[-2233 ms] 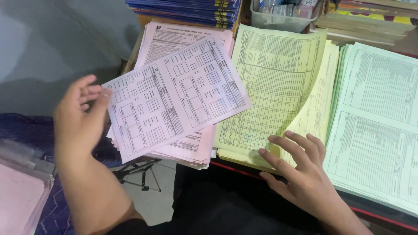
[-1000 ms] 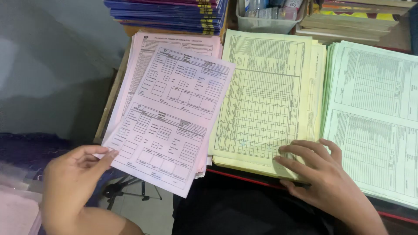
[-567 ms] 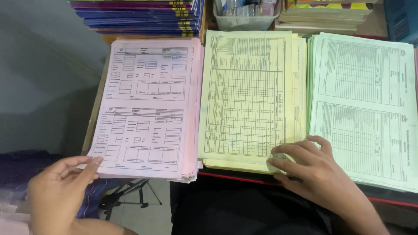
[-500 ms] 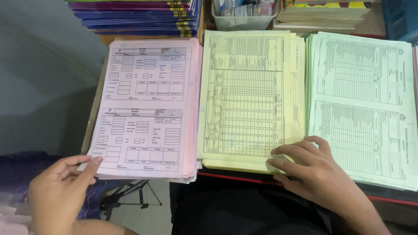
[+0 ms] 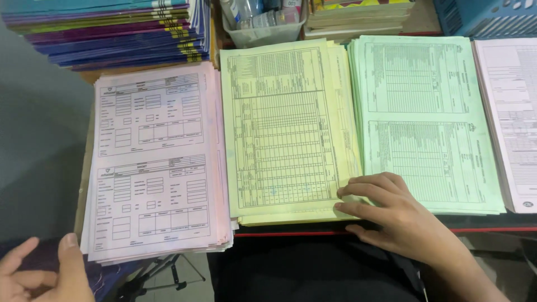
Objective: Sorting and organizing different colored paper forms into stacks
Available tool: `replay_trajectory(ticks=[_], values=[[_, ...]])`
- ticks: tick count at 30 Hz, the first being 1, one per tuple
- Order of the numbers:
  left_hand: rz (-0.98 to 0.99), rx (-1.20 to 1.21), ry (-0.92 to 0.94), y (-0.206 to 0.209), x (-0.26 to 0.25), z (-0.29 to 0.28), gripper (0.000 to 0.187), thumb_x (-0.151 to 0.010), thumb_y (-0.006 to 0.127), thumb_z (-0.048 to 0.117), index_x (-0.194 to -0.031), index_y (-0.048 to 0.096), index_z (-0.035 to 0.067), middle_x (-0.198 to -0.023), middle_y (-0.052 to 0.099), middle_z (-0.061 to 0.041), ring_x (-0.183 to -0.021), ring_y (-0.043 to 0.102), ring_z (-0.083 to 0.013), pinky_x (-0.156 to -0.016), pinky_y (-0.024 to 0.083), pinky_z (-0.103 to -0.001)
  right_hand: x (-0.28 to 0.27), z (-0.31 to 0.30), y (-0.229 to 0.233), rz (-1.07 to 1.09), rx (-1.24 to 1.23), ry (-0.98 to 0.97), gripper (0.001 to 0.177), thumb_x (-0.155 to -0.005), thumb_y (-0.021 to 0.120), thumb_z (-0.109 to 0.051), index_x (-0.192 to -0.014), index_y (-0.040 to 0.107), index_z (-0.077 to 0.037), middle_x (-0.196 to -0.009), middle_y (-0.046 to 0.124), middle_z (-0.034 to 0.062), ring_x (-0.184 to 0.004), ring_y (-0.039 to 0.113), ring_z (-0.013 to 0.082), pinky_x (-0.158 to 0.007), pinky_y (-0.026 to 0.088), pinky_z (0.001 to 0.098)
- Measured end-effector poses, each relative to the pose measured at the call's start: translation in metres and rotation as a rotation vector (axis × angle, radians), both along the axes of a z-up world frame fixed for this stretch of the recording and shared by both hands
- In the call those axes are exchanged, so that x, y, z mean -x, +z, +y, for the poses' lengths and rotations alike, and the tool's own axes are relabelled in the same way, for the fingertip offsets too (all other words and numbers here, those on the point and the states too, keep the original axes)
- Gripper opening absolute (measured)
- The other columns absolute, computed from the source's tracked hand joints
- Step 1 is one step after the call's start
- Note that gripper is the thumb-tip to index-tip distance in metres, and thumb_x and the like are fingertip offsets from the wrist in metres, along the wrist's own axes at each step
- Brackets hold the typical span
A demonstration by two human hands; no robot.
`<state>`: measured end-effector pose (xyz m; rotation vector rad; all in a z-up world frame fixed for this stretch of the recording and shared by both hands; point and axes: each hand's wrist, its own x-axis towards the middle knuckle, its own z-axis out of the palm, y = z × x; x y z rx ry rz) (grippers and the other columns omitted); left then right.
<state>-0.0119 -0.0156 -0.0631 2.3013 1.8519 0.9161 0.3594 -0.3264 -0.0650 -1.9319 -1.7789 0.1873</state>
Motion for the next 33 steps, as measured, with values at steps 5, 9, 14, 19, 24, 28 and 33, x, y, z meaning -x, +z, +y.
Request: replay_trajectory(ticks=[5,9,14,19,24,28,33], values=[[0.193,0.286,-0.429,0.024,-0.056,-0.04,0.04,-0.099,0.056,0.044,-0.089,0.078,0.013,-0.055,0.055,-0.003,-0.058,0.055,-0.0193,-0.072,0.046,-0.036,0.001,0.0,-0.004,-0.019,-0.02,-0.012,0.027,-0.093,0.07,-0.02,-0.119,0.07,-0.019,-0.127,0.067,0.0018,-0.115,0.061,0.0252,-0.091,0.043,0.0429],[-0.448,-0.177,-1.447,0.003,-0.143,-0.085,0.012,-0.091,0.073,0.022,-0.093,0.075,0.01,-0.079,0.063,0.003,-0.076,0.059,-0.0171,-0.066,0.051,-0.026,0.002,0.0,-0.003,-0.021,-0.018,-0.003,0.026,-0.095,0.066,-0.015,-0.12,0.068,-0.019,-0.125,0.067,0.0013,-0.109,0.062,0.025,-0.089,0.044,0.0421],[-0.299,-0.087,-1.57,-0.01,-0.178,-0.11,0.015,-0.09,0.081,0.009,-0.101,0.07,0.004,-0.097,0.066,-0.006,-0.099,0.067,-0.0298,-0.084,0.058,-0.041,0.001,-0.008,-0.006,-0.02,-0.031,-0.031,0.021,-0.095,0.069,-0.02,-0.116,0.068,-0.018,-0.123,0.067,0.0034,-0.11,0.063,0.0263,-0.09,0.046,0.0429],[-0.145,0.014,-1.474,-0.019,-0.181,-0.106,0.022,-0.092,0.076,0.005,-0.113,0.071,0.001,-0.111,0.068,-0.013,-0.117,0.066,-0.0391,-0.098,0.054,-0.055,-0.002,-0.013,-0.001,-0.012,-0.047,-0.015,0.023,-0.093,0.072,-0.023,-0.115,0.07,-0.017,-0.121,0.069,0.0028,-0.11,0.064,0.026,-0.09,0.046,0.042],[-0.062,0.083,-1.467,-0.023,-0.178,-0.102,0.025,-0.093,0.074,0.008,-0.117,0.07,0.005,-0.121,0.07,-0.011,-0.126,0.062,-0.0396,-0.106,0.046,-0.057,-0.001,-0.01,-0.002,-0.018,-0.057,0.001,0.015,-0.096,0.067,-0.022,-0.11,0.069,-0.017,-0.119,0.068,0.0026,-0.106,0.064,0.026,-0.086,0.045,0.0422],[-0.048,0.116,-1.491,-0.022,-0.178,-0.1,0.024,-0.095,0.071,0.009,-0.119,0.071,0.006,-0.124,0.07,-0.011,-0.129,0.06,-0.0393,-0.108,0.044,-0.059,0.0,-0.008,0.001,0.013,-0.075,0.027,0.013,-0.098,0.064,-0.02,-0.109,0.069,-0.015,-0.114,0.069,0.0014,-0.1,0.064,0.0234,-0.085,0.045,0.04],[-0.014,0.01,-1.403,-0.022,-0.182,-0.102,0.025,-0.094,0.077,0.02,-0.116,0.072,0.008,-0.124,0.071,-0.011,-0.124,0.065,-0.0355,-0.107,0.046,-0.052,0.002,-0.008,0.0,0.023,-0.097,0.024,0.013,-0.097,0.067,-0.02,-0.108,0.069,-0.015,-0.11,0.07,-0.0008,-0.097,0.063,0.0224,-0.083,0.046,0.0392]])
